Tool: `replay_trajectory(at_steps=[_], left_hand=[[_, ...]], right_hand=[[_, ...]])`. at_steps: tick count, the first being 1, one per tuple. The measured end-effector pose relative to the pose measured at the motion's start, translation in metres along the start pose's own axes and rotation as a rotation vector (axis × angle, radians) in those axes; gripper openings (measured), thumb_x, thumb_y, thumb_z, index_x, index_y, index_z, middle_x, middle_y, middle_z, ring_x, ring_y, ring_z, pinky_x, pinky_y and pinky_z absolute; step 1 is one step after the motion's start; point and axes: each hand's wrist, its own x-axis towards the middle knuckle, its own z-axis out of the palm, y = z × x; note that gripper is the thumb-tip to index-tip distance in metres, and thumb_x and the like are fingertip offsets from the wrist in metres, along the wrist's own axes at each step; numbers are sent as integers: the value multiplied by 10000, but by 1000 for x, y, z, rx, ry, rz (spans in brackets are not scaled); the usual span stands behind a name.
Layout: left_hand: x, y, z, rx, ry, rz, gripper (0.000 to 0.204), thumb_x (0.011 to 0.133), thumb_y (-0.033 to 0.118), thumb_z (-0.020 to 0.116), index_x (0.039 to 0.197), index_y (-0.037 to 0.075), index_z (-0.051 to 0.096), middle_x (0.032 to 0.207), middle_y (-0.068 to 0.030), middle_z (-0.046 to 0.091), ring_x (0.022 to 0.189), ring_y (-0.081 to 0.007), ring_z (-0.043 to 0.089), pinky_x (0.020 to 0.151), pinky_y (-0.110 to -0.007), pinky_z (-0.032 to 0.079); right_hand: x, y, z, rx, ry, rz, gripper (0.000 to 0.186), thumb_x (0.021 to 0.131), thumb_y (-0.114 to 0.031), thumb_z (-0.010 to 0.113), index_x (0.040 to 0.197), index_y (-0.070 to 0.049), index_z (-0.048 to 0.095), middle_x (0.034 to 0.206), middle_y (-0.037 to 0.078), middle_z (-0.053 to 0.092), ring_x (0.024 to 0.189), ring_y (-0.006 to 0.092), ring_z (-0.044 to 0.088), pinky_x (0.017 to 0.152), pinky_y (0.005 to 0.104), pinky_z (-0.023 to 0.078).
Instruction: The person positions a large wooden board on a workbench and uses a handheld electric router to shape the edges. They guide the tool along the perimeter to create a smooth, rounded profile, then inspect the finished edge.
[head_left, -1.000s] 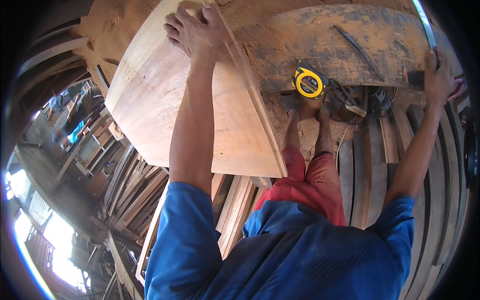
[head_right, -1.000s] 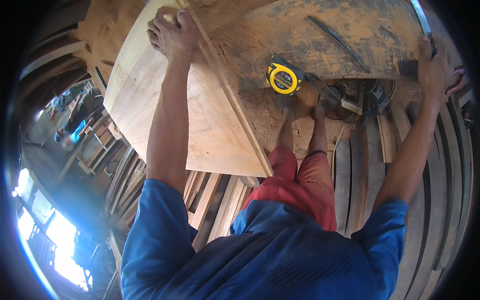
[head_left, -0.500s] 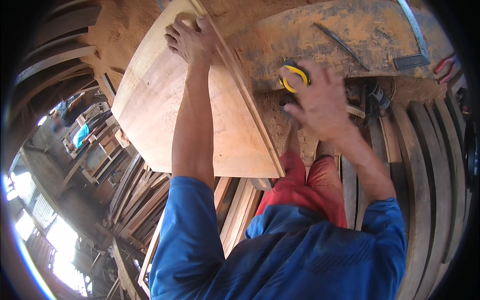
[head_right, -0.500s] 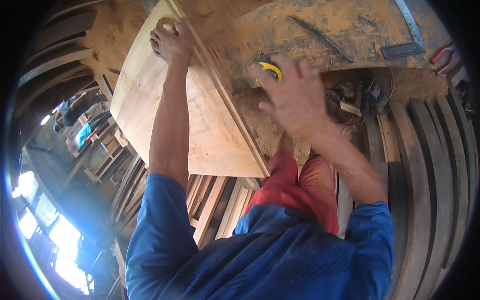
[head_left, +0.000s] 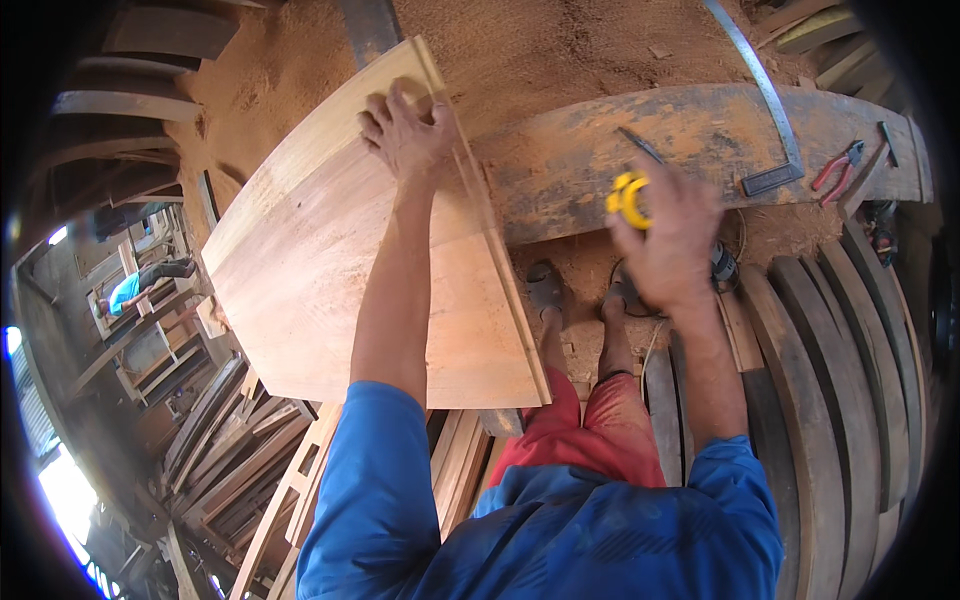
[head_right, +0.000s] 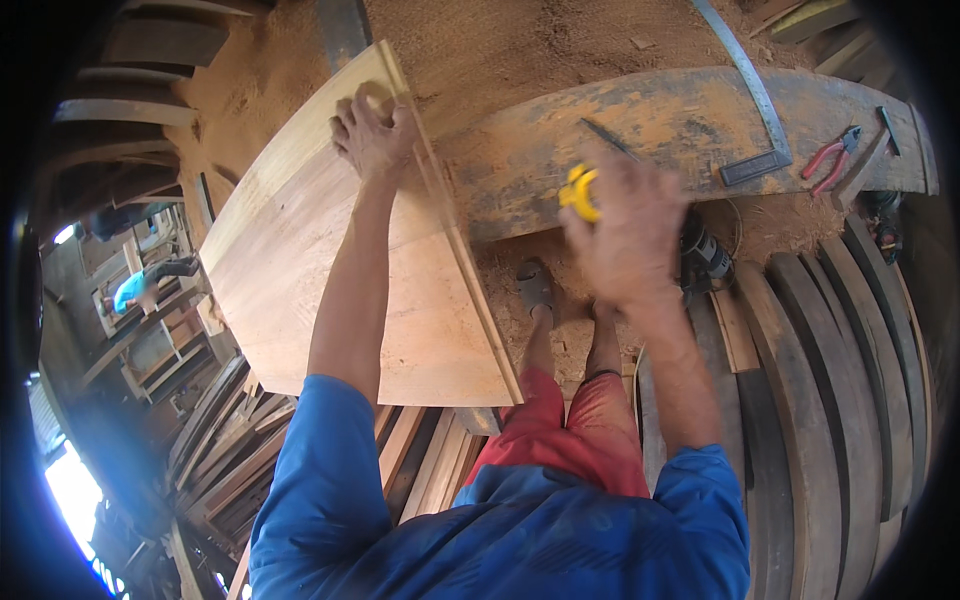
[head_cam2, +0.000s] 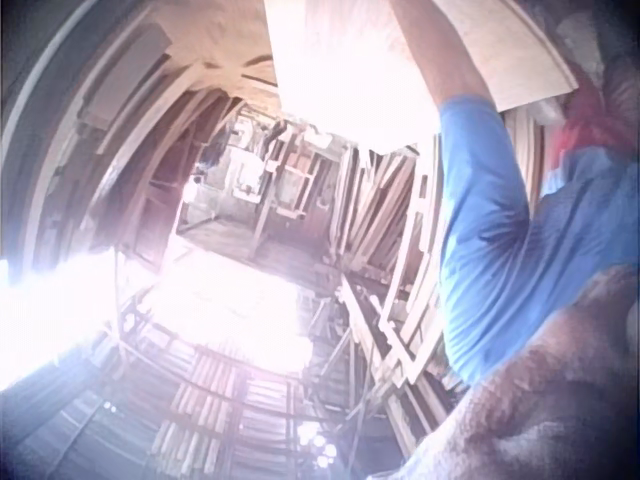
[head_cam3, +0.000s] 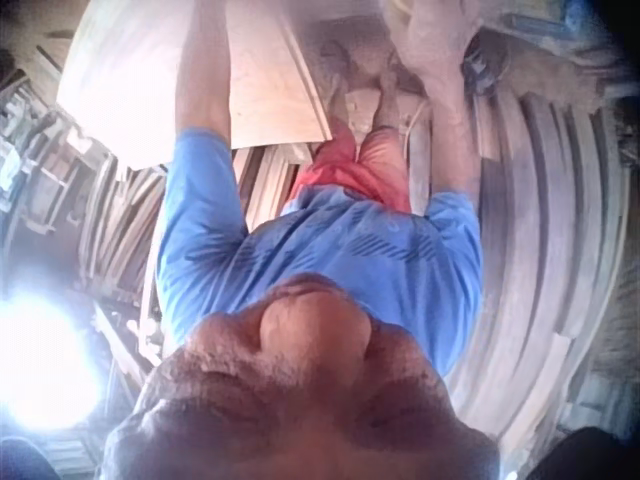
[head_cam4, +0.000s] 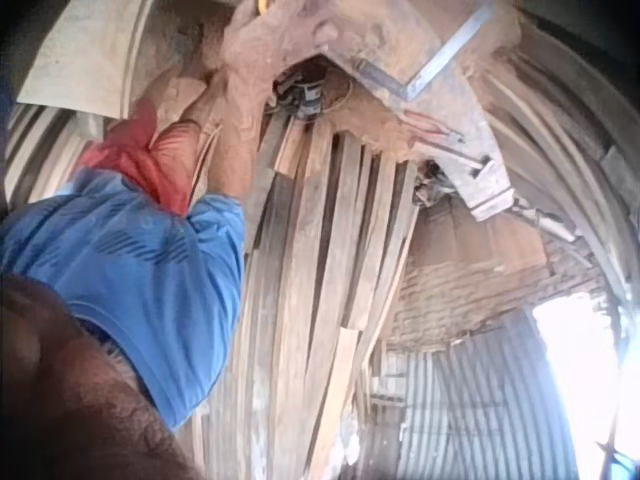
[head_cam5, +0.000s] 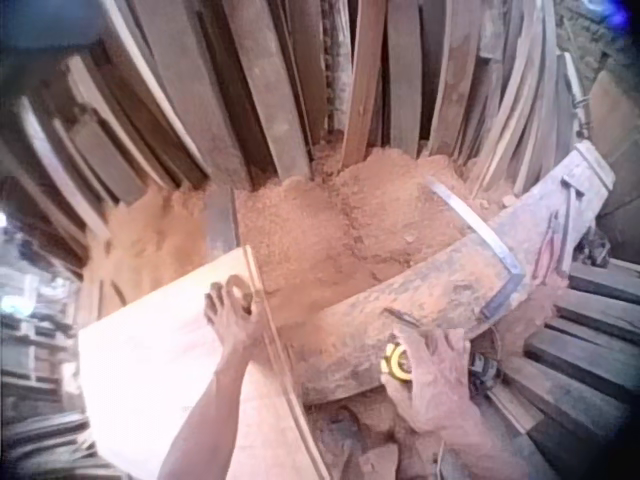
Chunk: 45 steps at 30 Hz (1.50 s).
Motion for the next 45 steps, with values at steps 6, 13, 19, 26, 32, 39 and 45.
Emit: replay_trajectory(at_steps=[6, 13, 19, 26, 32, 39, 45], left_hand=[[-51, 3, -7, -122, 9, 81, 769, 999, 440, 487, 1615, 14, 313, 1672, -353, 217, 1585, -530, 84, 1281, -622, 67], [-268, -10, -32, -152, -120, 109, 907, 825, 184, 650, 1629, -16, 281, 1671, -387, 171, 1568, -571, 93, 1266, -659, 55], [-408, -37, -62, -194, -402, 230, 887, 801, 165, 671, 1616, 29, 348, 1652, -397, 200, 1539, -609, 135, 1252, -684, 110], [-557, -181, -105, -952, -1018, -168, 512, 956, 173, 701, 1455, 152, 584, 1477, -252, 580, 1292, -407, 626, 1043, -595, 523], [-481, -370, -85, -1853, 120, -1358, 652, 1015, 444, 697, 1513, 134, 412, 1454, -156, 579, 1232, -335, 592, 944, -504, 545], [-421, -438, -62, -2047, 373, -1148, 751, 951, 414, 787, 1550, 110, 452, 1561, -122, 527, 1451, -364, 460, 1217, -612, 357], [-423, -430, -71, -2089, 476, -1200, 708, 948, 380, 793, 1525, 103, 490, 1524, -122, 572, 1409, -368, 517, 1208, -621, 387]], right_hand=[[18, 92, -15, -452, 146, 372, 726, 879, -268, 796, 1522, -135, 486, 1373, 190, 594, 1253, 412, 520, 1078, 578, 350], [-3, 42, -15, -504, 350, 254, 663, 949, -259, 716, 1556, -148, 472, 1462, 216, 530, 1339, 459, 463, 1124, 589, 345], [-56, -43, 29, -63, 255, 36, 539, 987, -305, 658, 1437, -34, 538, 1385, 245, 560, 1279, 446, 517, 1076, 559, 391], [-145, -100, 122, 501, -249, 376, 590, 1011, -311, 653, 1465, 30, 490, 1314, 275, 629, 1195, 433, 624, 1020, 496, 489], [-183, -99, 155, 468, -203, 409, 465, 1034, -343, 566, 1250, 67, 604, 1166, 258, 695, 1099, 358, 682, 990, 446, 514], [-211, -51, 203, 1064, -288, 638, 571, 1108, -480, 526, 1355, 25, 627, 1286, 116, 703, 1140, 211, 681, 990, 370, 559], [-200, -72, 195, 1088, -287, 838, 579, 1124, -460, 497, 1290, 68, 665, 1228, 127, 725, 1084, 202, 696, 926, 381, 587]])
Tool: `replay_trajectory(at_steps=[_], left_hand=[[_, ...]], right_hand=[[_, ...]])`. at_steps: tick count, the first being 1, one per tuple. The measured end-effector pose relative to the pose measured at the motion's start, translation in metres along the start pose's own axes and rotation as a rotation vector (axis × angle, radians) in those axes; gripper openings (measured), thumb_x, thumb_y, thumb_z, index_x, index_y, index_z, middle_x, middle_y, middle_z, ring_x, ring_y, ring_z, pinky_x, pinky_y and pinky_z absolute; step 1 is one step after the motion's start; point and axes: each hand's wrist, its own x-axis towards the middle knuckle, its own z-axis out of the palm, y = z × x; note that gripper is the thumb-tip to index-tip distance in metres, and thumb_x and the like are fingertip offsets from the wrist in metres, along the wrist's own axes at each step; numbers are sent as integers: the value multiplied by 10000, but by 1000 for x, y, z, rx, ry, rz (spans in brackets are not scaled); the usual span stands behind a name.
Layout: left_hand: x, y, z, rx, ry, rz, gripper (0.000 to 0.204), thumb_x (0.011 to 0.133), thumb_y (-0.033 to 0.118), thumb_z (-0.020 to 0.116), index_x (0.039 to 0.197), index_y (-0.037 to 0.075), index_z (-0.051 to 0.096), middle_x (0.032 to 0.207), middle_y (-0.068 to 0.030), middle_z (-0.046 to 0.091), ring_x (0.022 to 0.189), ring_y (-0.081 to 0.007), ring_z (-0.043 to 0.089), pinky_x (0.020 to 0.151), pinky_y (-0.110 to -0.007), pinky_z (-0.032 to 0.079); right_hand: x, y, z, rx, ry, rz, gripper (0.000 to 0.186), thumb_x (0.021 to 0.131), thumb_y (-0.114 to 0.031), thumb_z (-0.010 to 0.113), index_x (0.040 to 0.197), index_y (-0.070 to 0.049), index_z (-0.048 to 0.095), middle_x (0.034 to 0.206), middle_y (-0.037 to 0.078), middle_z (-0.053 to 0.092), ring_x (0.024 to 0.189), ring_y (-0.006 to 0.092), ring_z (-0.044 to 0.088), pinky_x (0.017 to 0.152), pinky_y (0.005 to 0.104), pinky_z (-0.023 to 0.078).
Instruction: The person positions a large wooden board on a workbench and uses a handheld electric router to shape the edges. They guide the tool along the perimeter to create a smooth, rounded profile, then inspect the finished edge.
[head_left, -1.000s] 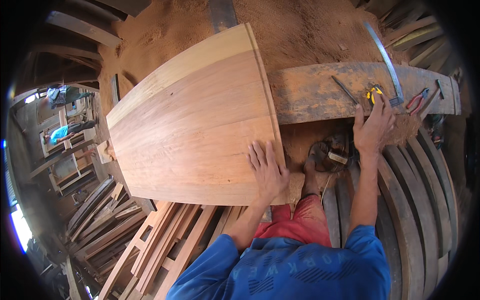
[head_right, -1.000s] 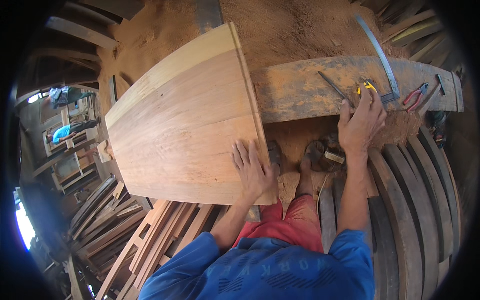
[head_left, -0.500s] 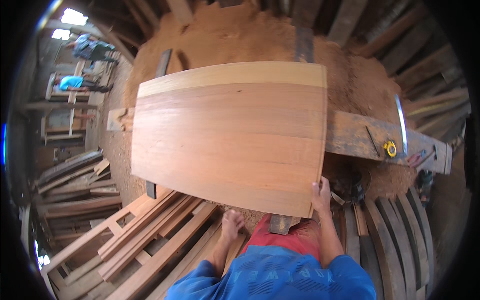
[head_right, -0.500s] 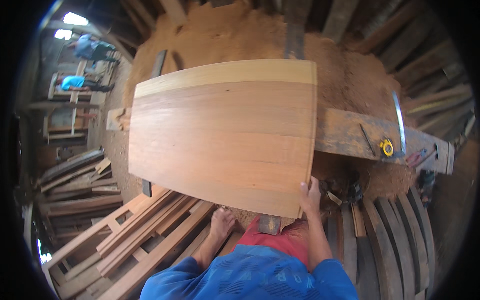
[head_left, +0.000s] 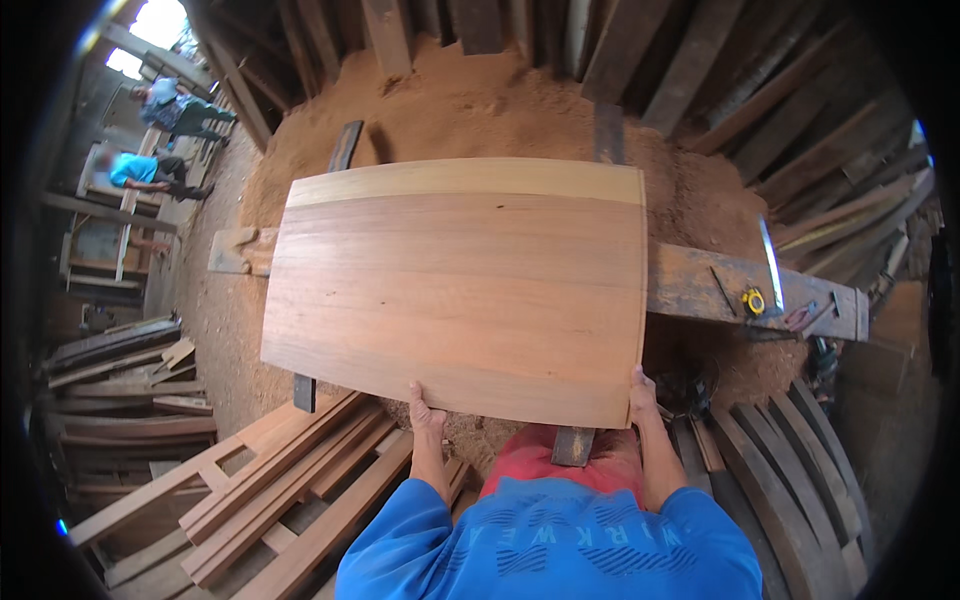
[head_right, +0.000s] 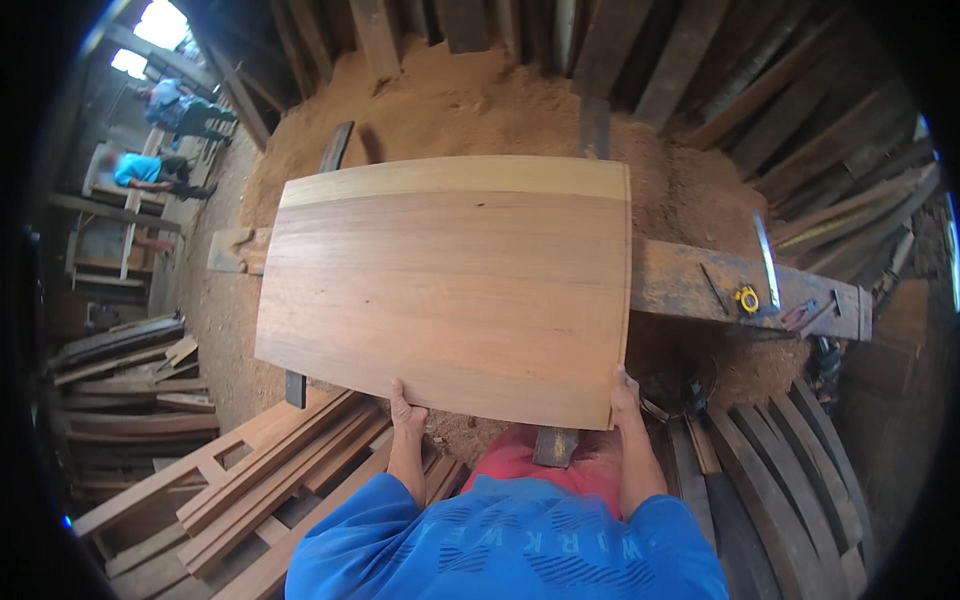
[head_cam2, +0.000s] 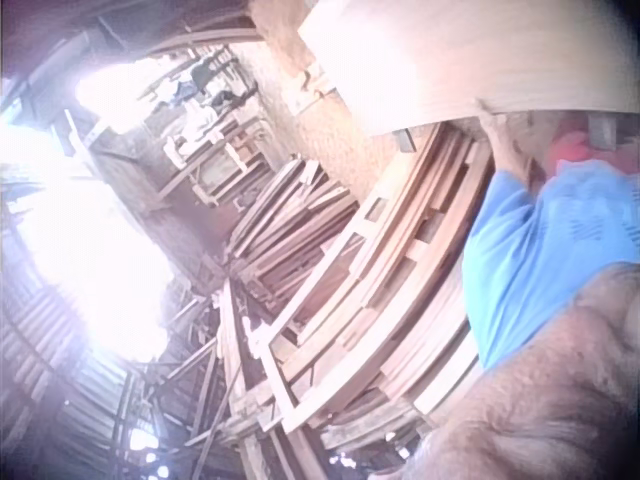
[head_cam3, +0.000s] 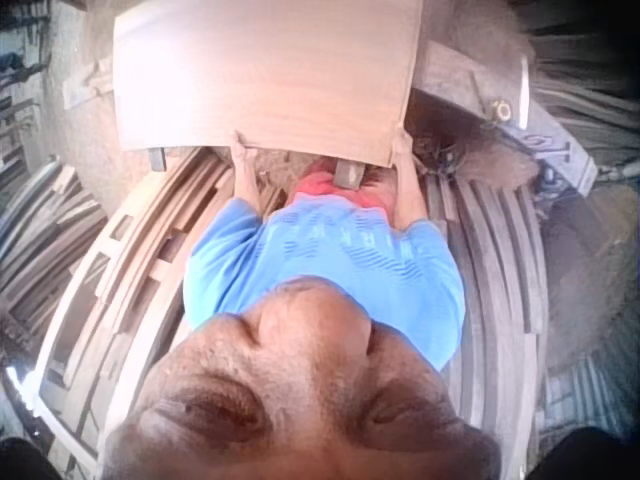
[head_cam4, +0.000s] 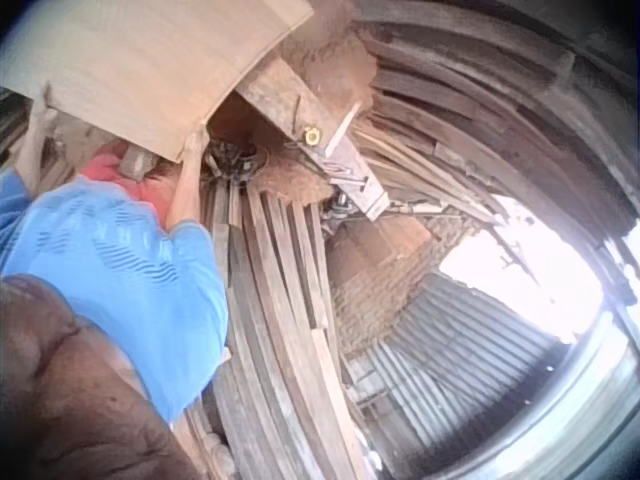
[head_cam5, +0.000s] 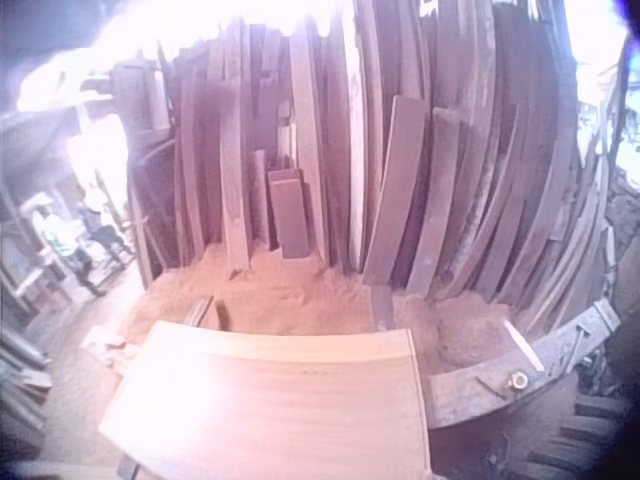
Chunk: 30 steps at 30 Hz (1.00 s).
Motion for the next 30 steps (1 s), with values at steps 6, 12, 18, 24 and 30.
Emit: replay_trajectory(at_steps=[6, 12, 18, 24, 30], left_hand=[[-48, 32, 19, 111, -31, 64, 666, 973, 365, 761, 1513, 79, 496, 1479, -126, 597, 1367, -370, 551, 1168, -623, 438], [-120, 94, 25, 219, -270, 260, 595, 1005, 235, 667, 1485, -51, 461, 1422, -209, 596, 1284, -385, 610, 1106, -557, 510], [-207, 165, 136, 342, -292, 711, 557, 950, 203, 594, 1366, -146, 473, 1248, -233, 603, 1143, -344, 634, 983, -475, 540], [-230, 184, 253, 342, -143, 969, 518, 869, 203, 578, 1229, -167, 531, 1074, -190, 599, 925, -325, 654, 784, -429, 576], [-244, 198, 316, 321, -138, 976, 413, 843, 151, 565, 1085, -177, 630, 1074, -252, 659, 899, -347, 707, 762, -487, 625]], right_hand=[[-49, -20, -4, 83, -53, 29, 571, 1127, -443, 491, 1316, 69, 660, 1255, 149, 725, 1107, 234, 709, 933, 414, 590], [-150, -79, -18, 67, -288, -10, 472, 1113, -305, 479, 1339, 78, 640, 1275, 155, 722, 1119, 221, 712, 951, 384, 576], [-260, -150, 7, 281, -549, -162, 509, 1053, -241, 420, 1412, 95, 551, 1298, 197, 704, 1155, 254, 714, 993, 395, 572], [-282, -220, 41, 560, -618, -252, 448, 1095, -263, 435, 1352, 63, 602, 1210, 152, 724, 1050, 211, 730, 921, 357, 579], [-268, -238, 75, 893, -554, -349, 556, 1125, -478, 447, 1366, 8, 572, 1054, 129, 730, 852, 198, 738, 703, 350, 624]])
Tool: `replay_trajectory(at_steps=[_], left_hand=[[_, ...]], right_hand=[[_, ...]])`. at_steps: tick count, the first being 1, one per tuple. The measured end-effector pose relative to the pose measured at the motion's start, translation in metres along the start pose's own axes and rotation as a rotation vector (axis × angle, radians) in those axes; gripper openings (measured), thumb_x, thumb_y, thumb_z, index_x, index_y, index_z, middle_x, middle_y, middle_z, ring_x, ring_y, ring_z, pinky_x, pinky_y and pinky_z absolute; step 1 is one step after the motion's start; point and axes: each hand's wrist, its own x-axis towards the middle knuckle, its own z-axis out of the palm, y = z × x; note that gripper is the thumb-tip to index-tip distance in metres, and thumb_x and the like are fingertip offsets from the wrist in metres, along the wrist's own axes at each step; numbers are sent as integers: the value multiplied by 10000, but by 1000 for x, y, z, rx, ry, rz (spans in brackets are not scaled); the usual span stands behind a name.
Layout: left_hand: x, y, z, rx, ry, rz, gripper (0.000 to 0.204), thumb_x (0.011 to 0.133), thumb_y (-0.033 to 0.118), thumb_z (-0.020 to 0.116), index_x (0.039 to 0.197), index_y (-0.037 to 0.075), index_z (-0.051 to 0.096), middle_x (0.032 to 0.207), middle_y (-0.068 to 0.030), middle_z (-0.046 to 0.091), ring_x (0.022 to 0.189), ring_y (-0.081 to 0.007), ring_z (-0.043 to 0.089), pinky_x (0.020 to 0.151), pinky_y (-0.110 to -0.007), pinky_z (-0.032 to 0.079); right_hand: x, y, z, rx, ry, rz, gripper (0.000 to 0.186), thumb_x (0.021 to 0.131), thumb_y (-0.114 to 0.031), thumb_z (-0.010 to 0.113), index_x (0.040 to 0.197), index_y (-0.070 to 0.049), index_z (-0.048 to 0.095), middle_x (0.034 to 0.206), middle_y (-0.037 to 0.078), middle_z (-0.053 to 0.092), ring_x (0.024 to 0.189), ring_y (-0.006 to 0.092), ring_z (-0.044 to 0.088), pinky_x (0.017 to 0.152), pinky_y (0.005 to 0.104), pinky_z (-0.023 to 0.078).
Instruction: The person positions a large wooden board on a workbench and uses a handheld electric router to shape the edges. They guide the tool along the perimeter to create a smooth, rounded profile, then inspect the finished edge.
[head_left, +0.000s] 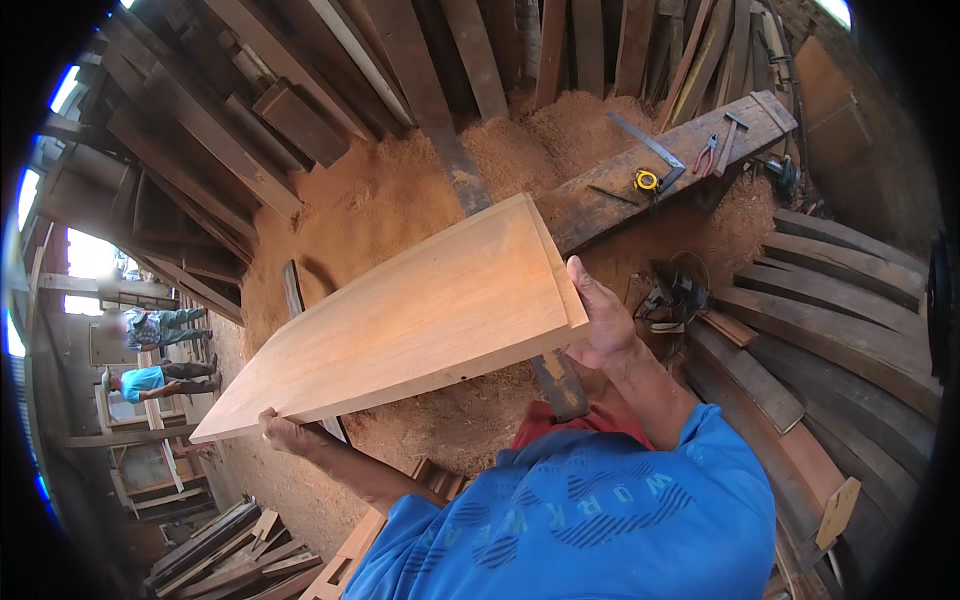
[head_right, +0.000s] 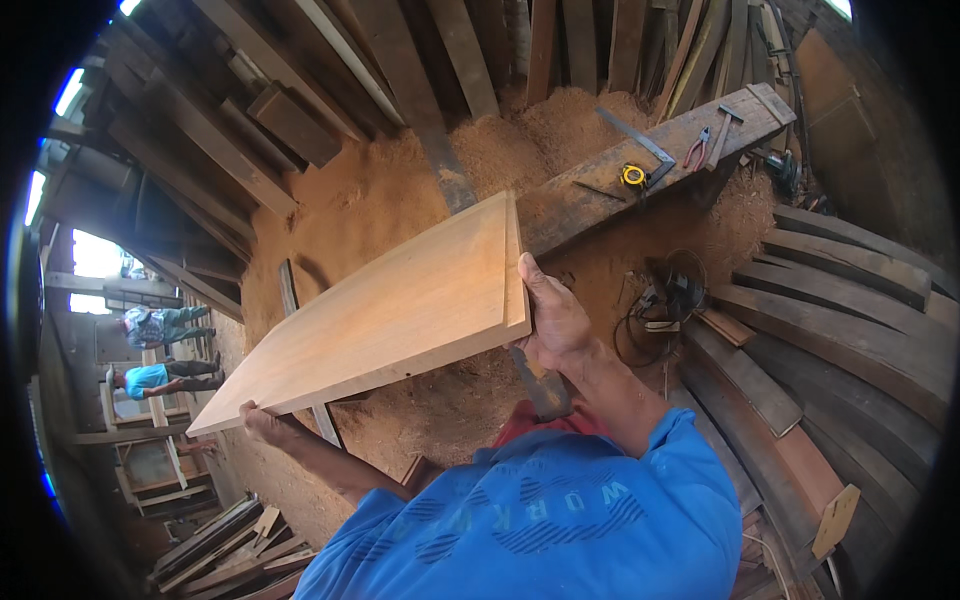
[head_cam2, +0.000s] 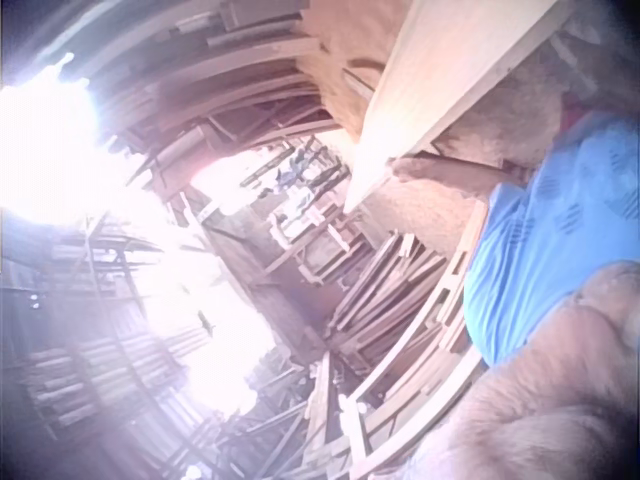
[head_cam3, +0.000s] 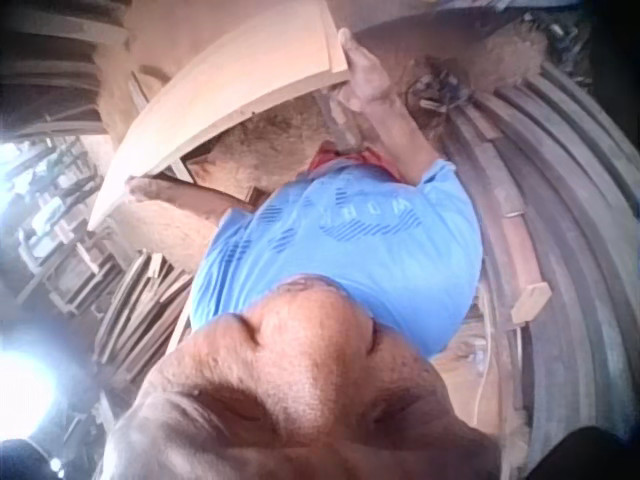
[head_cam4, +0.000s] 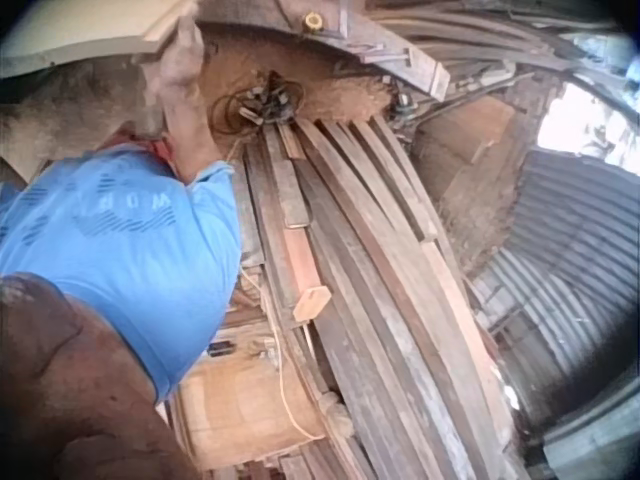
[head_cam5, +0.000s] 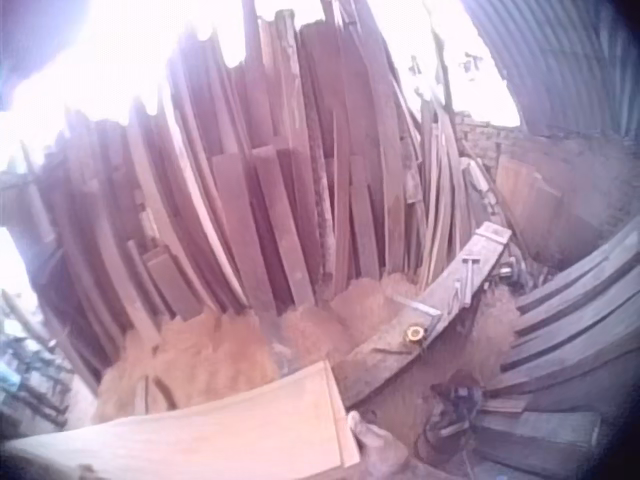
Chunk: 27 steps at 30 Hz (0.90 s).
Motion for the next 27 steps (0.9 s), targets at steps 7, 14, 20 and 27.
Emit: replay_trajectory(at_steps=[7, 14, 20, 27], left_hand=[[-11, 24, 38, 52, 26, -59, 462, 872, 147, 559, 1180, -196, 592, 1193, -285, 641, 960, -361, 715, 783, -513, 641], [17, 10, 40, 301, -43, 173, 441, 921, 184, 555, 1139, -189, 638, 1021, -273, 697, 845, -342, 733, 687, -458, 655], [7, 17, 40, 790, -139, 578, 428, 938, 186, 539, 1114, -190, 645, 1006, -276, 701, 858, -298, 731, 723, -430, 651], [15, 22, 60, 195, -35, 95, 480, 898, 187, 556, 1189, -189, 622, 1114, -271, 685, 919, -334, 737, 761, -458, 652]], right_hand=[[13, -2, 3, 28, -1, 0, 573, 1135, -492, 386, 1374, 0, 559, 1060, 145, 722, 815, 215, 731, 626, 336, 619], [24, -7, 22, 48, 30, -42, 563, 1138, -477, 387, 1296, 27, 581, 912, 152, 730, 648, 221, 728, 550, 328, 632], [30, -10, 29, 27, 30, -68, 559, 1142, -478, 371, 1269, 21, 588, 853, 145, 722, 622, 219, 720, 560, 337, 630], [35, -7, 31, 72, 17, -77, 577, 1137, -490, 375, 1302, 23, 580, 888, 153, 731, 620, 229, 723, 563, 343, 633]])
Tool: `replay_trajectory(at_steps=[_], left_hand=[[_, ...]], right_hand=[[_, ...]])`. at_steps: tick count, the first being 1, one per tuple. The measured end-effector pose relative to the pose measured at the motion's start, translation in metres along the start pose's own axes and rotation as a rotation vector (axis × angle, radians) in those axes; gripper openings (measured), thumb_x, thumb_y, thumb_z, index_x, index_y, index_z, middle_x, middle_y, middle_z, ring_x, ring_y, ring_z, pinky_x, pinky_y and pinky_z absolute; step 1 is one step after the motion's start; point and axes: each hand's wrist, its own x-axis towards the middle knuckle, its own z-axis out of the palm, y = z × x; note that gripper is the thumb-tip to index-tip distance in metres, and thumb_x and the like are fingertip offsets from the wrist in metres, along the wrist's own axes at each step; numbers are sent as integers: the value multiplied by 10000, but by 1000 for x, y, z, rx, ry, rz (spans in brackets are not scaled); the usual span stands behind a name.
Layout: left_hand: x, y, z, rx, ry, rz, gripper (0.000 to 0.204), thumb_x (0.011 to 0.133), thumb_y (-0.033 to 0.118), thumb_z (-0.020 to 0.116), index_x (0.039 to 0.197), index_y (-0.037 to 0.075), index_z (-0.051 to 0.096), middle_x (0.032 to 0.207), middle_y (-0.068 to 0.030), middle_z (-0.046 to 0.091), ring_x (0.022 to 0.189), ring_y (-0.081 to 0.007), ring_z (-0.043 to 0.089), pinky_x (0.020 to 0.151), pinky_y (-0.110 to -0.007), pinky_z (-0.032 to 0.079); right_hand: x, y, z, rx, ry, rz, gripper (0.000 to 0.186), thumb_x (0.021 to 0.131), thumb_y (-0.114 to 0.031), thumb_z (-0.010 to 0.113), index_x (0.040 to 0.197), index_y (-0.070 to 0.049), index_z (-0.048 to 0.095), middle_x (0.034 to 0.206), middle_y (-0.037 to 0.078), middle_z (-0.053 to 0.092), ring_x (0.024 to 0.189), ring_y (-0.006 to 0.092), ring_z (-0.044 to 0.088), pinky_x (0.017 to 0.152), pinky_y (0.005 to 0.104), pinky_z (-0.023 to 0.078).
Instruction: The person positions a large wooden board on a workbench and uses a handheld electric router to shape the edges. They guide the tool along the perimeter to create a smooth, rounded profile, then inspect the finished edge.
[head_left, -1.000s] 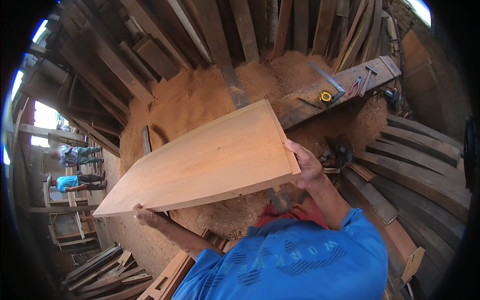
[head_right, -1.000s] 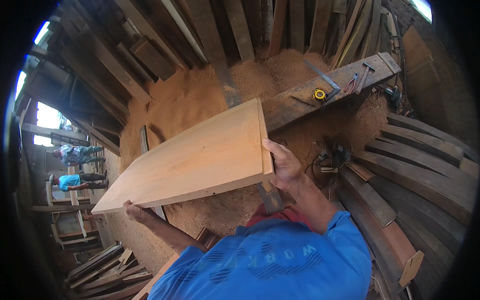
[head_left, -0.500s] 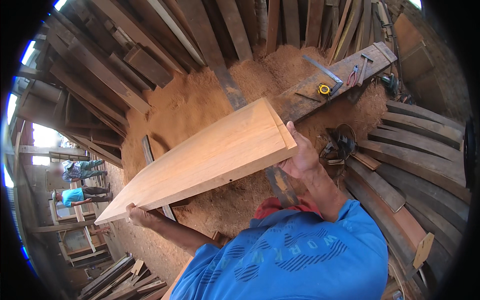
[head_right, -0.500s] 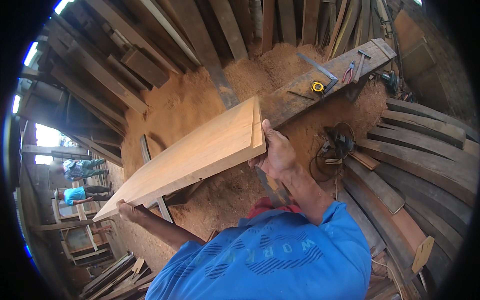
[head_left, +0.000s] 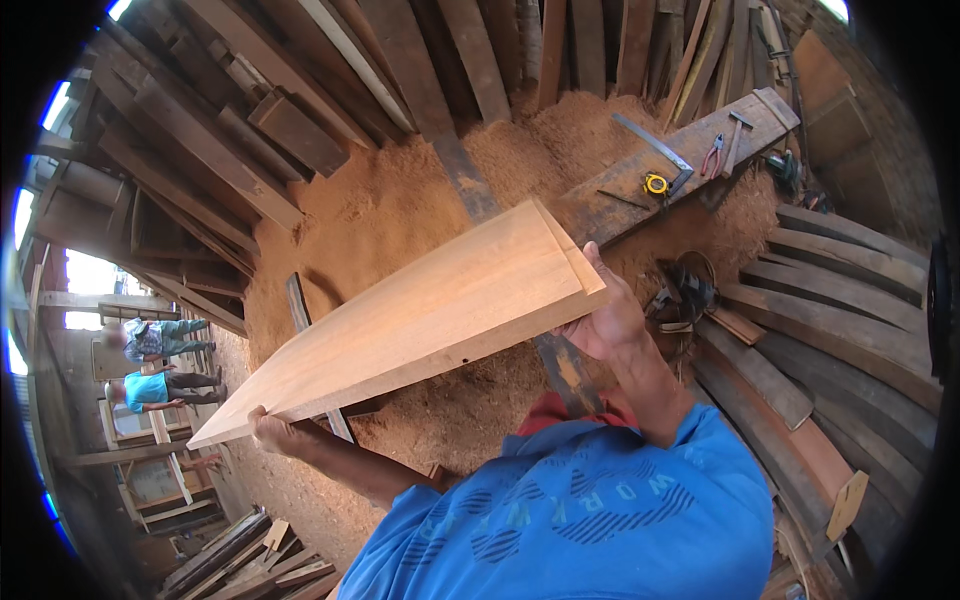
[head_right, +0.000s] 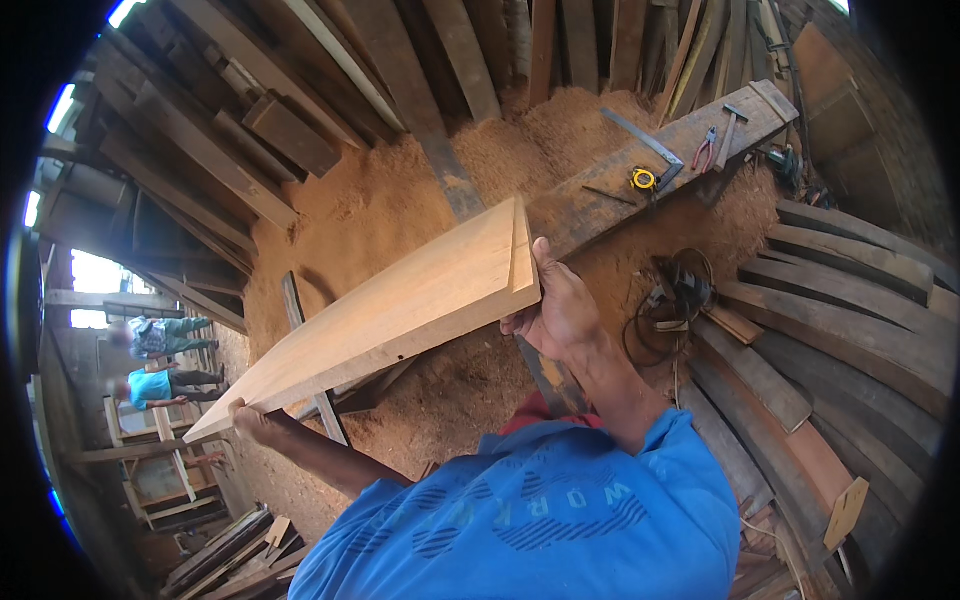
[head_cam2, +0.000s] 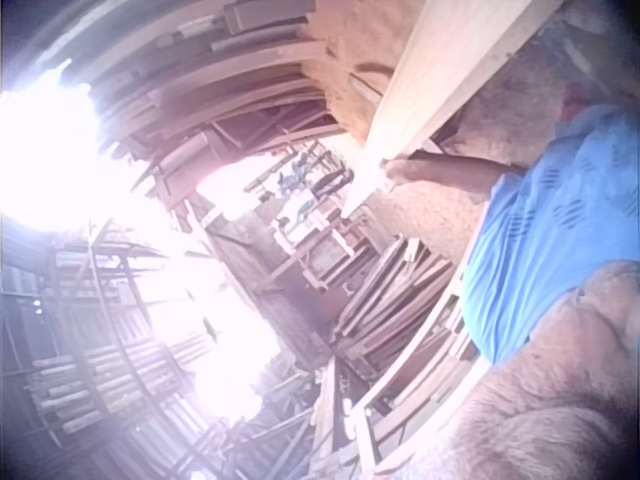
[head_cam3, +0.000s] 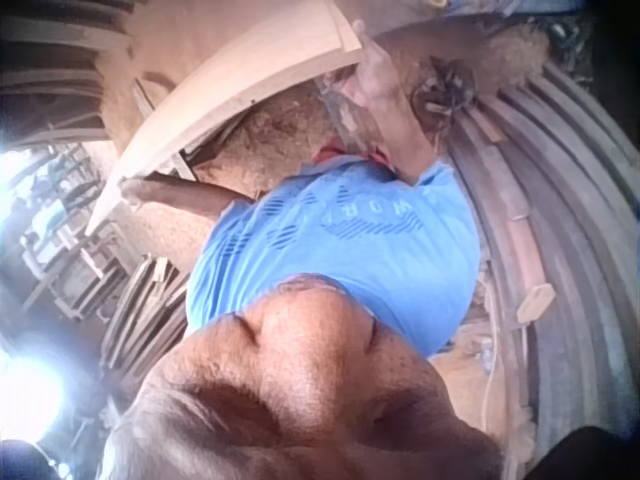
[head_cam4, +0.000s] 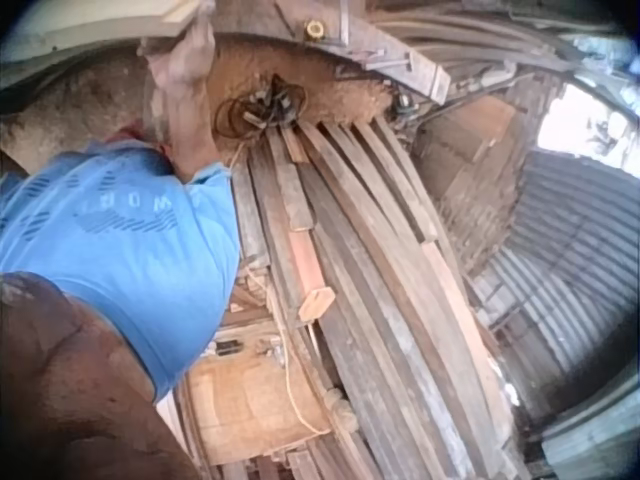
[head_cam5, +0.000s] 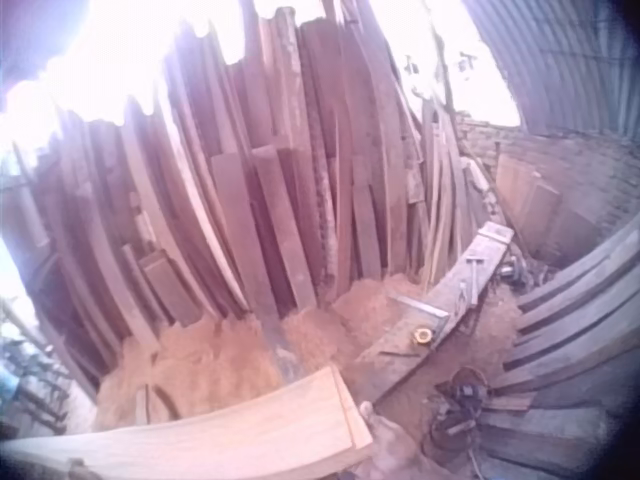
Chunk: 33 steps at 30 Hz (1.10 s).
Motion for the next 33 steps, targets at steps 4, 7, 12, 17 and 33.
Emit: replay_trajectory(at_steps=[4, 7, 12, 17, 33], left_hand=[[-3, 5, 4, -15, 46, -71, 501, 878, 165, 551, 1219, -199, 598, 1166, -279, 664, 957, -359, 734, 784, -482, 649], [10, -6, -1, -33, 25, -61, 505, 874, 160, 549, 1233, -194, 592, 1179, -281, 656, 959, -362, 730, 792, -488, 644], [30, -28, -15, 55, 0, 60, 480, 886, 165, 553, 1214, -183, 595, 1163, -270, 658, 938, -352, 726, 788, -466, 647], [2, -26, -19, 86, -43, 243, 382, 933, 151, 522, 1129, -165, 606, 1090, -257, 663, 871, -319, 712, 746, -433, 654], [44, -19, -14, -299, 5, -196, 488, 865, 126, 529, 1226, -194, 608, 1170, -270, 657, 1036, -384, 709, 924, -515, 615]], right_hand=[[0, 0, -5, -17, -4, -13, 595, 1129, -505, 389, 1326, 24, 576, 954, 157, 736, 686, 230, 738, 563, 344, 631], [1, -3, -4, -126, 45, -14, 596, 1125, -513, 412, 1328, 20, 585, 994, 144, 734, 777, 205, 745, 592, 339, 621], [27, -46, -57, -880, 126, -138, 548, 1120, -445, 503, 1342, 37, 638, 1278, 148, 701, 1171, 221, 674, 980, 360, 532], [88, -75, -65, -1437, -167, -322, 656, 1064, -495, 568, 1370, 83, 616, 1326, 216, 688, 1254, 294, 645, 1076, 376, 481], [4, -108, -52, -958, -184, -474, 331, 1091, -255, 574, 1073, 17, 761, 1119, 136, 776, 1042, 189, 709, 988, 351, 532]])
